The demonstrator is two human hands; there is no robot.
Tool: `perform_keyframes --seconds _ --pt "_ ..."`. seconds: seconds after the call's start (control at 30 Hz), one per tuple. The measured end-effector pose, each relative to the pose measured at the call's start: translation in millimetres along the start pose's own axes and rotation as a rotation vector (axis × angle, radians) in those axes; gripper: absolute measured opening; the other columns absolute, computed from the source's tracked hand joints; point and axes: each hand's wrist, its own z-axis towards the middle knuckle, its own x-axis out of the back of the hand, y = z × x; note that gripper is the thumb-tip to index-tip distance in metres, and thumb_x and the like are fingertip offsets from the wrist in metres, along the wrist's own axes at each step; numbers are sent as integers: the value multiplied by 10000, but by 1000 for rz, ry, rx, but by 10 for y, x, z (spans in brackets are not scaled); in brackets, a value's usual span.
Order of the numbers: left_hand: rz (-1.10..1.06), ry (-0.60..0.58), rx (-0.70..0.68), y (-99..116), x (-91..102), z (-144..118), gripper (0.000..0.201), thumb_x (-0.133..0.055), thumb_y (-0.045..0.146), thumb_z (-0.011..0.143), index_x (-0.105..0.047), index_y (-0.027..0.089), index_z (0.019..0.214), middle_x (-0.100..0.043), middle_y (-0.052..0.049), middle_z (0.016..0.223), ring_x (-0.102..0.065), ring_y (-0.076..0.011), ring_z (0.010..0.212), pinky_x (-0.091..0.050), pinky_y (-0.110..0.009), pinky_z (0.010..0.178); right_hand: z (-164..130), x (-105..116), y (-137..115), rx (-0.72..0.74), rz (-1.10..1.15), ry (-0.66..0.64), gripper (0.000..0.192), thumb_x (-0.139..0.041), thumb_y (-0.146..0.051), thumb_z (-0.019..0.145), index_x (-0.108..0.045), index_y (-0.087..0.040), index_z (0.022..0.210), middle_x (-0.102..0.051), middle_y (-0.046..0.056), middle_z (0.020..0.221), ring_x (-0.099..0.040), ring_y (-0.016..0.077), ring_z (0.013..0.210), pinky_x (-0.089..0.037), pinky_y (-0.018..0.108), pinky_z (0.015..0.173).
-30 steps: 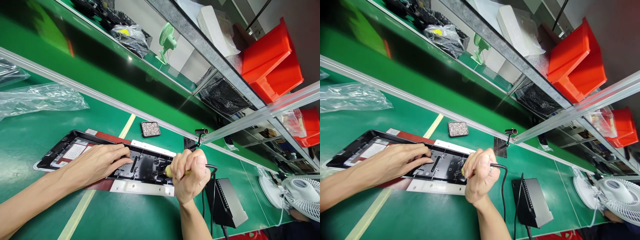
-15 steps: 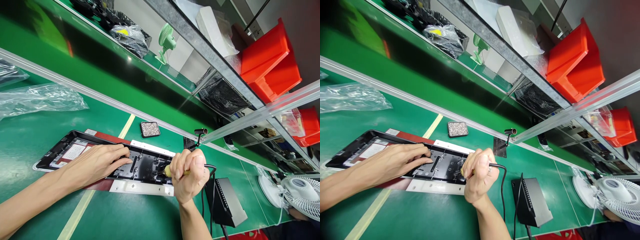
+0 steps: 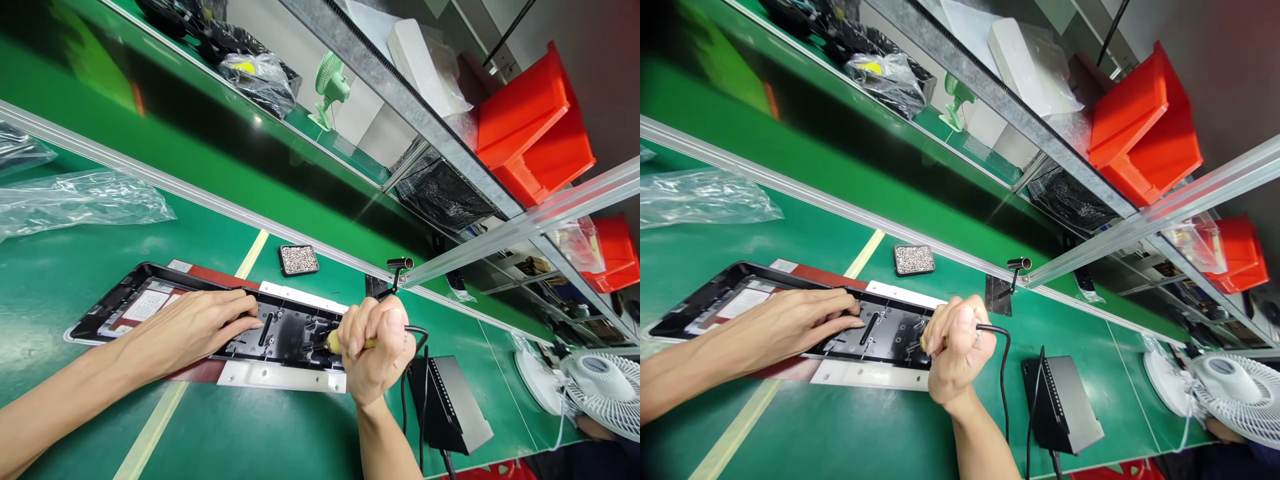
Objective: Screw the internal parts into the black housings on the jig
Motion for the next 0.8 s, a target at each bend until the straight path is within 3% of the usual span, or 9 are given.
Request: perform_keyframes --seconds 0.27,0.6,0.8 --pt "3 -3 11 8 6 20 448 -414 628 1137 -683 300 990 -765 -6 946 -717 -231 780 -413 -363 686 -7 33 -32 -44 23 -39 430 -523 -308 1133 -502 -209 715 -451 -63 506 -320 63 405 -342 162 398" --pt "15 0 10 -17 -9 -1 451 -414 636 1133 -679 304 983 -762 -13 940 -709 -238 771 -399 -368 674 76 200 -88 -158 148 -292 340 -571 -301 1077 -555 -217 748 -496 -48 535 -383 91 425 -388 206 431" --pt "21 0 -1 -20 -5 -5 458 -407 639 1136 -676 303 979 -759 -18 920 -704 -235 749 -391 -369 656 121 183 -95 -180 135 -234 372 -566 -298 1104 -556 -206 744 -522 -47 545 -420 81 430 -426 202 454"
